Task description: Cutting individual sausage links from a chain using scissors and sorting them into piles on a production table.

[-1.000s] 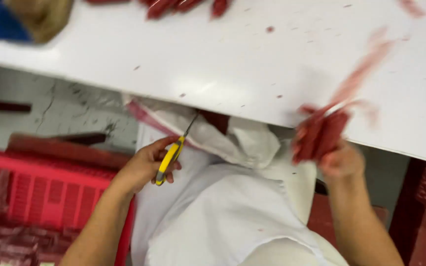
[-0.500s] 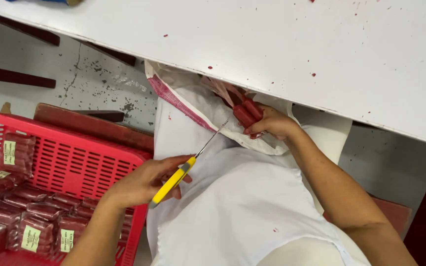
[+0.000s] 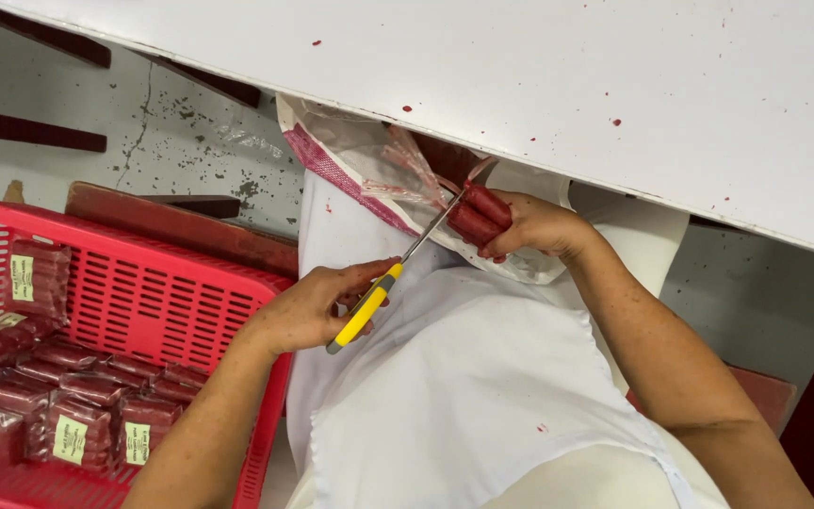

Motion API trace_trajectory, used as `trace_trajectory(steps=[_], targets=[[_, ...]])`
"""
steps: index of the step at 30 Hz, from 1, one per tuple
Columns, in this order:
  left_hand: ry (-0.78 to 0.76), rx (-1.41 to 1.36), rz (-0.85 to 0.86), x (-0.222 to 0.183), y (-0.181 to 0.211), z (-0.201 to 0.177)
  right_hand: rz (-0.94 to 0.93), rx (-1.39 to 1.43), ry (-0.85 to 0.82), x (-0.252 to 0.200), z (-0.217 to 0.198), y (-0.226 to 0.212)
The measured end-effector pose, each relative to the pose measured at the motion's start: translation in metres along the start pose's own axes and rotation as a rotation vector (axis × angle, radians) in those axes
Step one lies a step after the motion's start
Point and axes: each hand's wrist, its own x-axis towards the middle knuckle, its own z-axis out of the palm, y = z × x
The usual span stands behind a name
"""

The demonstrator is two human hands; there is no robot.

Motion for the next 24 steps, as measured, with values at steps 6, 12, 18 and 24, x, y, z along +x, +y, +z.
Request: trace_trajectory(steps=[6, 12, 18, 24], targets=[[0.056, -0.072, -0.048, -0.002, -0.018, 0.004, -0.011, -0.255, 0.056, 0.007, -0.014, 0.014], [-0.019, -0.182, -0.078, -0.007, -0.003, 0.004, -0.025, -0.562, 0.079, -0.012, -0.002, -0.017], [-0.053, -0.19, -0.051, 0.013, 0.001, 0.004, 0.033, -0.791, 0.018, -0.014, 0.008, -0.031], [0.004, -0.109, -0.143, 0.011, -0.004, 0.002, 0.106, -0.928, 0.079, -0.02, 0.009, -0.052]])
